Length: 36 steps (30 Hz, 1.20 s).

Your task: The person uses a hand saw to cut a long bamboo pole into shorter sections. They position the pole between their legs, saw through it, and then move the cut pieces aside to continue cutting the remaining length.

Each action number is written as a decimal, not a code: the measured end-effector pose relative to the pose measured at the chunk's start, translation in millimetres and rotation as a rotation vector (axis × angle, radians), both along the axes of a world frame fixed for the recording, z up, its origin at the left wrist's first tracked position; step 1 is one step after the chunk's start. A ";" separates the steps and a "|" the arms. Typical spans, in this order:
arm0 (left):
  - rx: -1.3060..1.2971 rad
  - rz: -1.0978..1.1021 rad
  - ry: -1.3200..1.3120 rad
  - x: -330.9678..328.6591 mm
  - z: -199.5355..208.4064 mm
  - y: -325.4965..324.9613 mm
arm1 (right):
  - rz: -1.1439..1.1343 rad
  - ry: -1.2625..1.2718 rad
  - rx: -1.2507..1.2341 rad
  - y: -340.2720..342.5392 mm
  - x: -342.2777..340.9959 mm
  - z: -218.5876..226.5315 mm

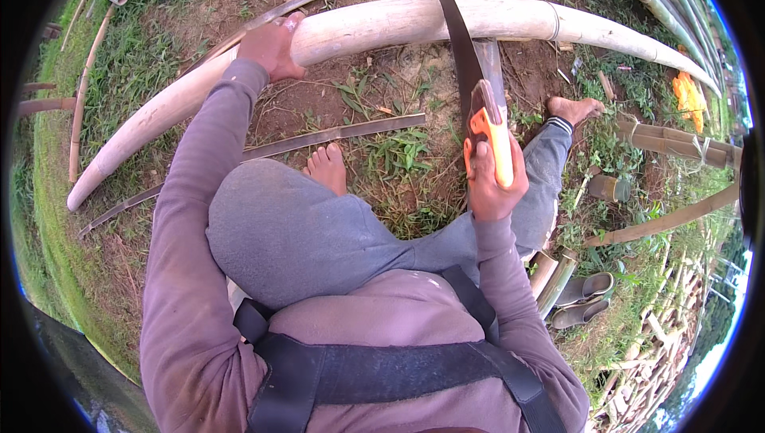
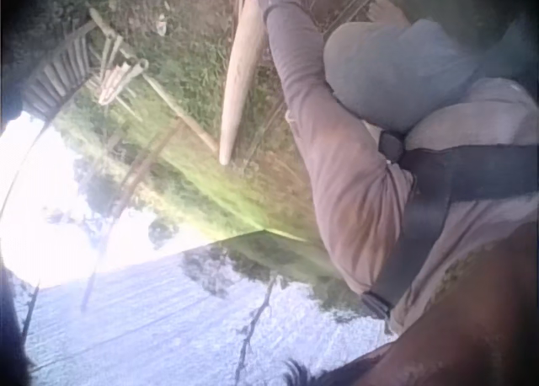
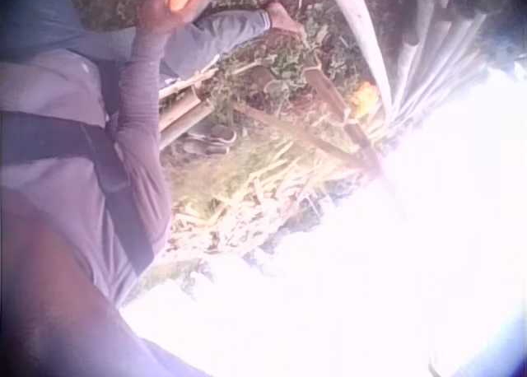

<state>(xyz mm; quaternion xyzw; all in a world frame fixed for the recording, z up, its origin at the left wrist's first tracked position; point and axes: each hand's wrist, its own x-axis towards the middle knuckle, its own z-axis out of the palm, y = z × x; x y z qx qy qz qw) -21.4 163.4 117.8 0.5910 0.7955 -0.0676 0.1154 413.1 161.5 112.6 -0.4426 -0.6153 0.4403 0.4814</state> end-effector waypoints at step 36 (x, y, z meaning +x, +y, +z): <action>0.011 -0.074 -0.173 66.7 8.6 90.9 | -0.012 -0.148 0.111 99.0 -78.9 34.5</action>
